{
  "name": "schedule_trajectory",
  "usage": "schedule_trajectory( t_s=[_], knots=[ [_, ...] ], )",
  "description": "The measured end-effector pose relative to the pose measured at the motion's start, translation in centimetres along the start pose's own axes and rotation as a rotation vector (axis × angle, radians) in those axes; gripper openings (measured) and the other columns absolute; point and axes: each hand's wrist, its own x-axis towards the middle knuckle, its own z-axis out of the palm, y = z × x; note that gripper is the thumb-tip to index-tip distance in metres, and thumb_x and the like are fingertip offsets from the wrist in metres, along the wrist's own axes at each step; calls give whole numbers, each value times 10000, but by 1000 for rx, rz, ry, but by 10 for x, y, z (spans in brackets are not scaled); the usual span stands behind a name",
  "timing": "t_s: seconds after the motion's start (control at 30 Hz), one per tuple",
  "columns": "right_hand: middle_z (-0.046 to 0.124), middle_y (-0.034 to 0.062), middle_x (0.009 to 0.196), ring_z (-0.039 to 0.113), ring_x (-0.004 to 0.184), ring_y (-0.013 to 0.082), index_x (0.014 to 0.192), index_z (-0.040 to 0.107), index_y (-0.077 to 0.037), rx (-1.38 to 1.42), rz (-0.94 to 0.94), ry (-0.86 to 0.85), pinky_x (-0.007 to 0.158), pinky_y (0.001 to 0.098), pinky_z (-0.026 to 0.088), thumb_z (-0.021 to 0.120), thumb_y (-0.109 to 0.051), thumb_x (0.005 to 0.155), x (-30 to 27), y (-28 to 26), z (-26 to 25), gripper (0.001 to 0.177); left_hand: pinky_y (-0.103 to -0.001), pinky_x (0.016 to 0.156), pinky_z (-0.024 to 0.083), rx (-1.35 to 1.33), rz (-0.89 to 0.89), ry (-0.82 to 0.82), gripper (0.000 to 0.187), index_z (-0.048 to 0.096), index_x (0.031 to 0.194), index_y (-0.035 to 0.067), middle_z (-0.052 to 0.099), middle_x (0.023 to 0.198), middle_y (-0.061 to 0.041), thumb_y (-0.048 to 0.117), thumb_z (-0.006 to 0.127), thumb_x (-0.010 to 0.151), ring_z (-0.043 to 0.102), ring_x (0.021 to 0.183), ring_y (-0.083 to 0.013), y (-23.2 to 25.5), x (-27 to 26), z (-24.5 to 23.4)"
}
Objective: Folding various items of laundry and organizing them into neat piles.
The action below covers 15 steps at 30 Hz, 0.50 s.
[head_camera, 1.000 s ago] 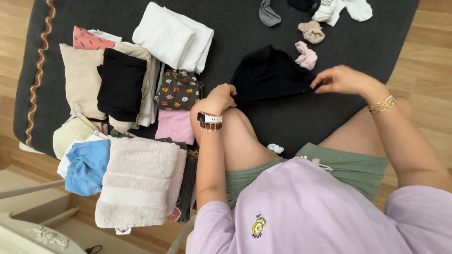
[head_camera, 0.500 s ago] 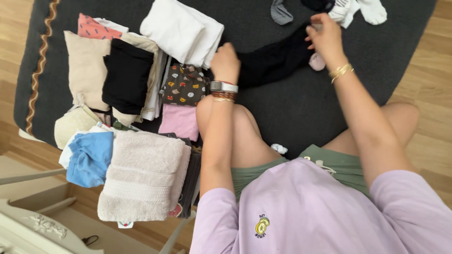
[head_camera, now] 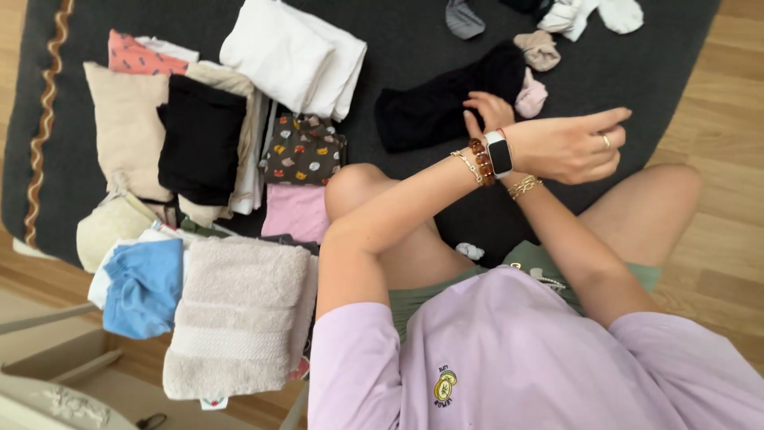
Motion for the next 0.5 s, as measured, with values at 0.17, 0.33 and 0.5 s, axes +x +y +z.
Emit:
schedule_trajectory(
  t_s=[0.17,0.33,0.5],
  knots=[
    [654,131,1305,607,1218,319,1175,672,-32,40,47,-5,1072,424,468,677,-145,1020,-11,8,3,191,-530,1112,414,-9,-1,-96,158,708,1052,86,693,1122,-103,165,640,934,634,1170,-299,7,2,18],
    [630,126,1367,580,1299,306,1251,665,-49,-1,13,-17,1141,425,451,666,-184,1063,-19,23,22,232,-507,1088,439,5,-44,-190,145,711,1053,102,699,1117,-99,180,641,953,640,1158,-295,2,-9,28],
    [434,195,1604,407,1469,397,1561,492,-90,-305,-65,-125,1178,567,334,589,-457,1071,-8,4,29,620,-483,1063,465,15,-74,-287,133,714,1054,119,705,1112,-95,194,642,972,647,1146,-291,0,-13,36]
  ],
)
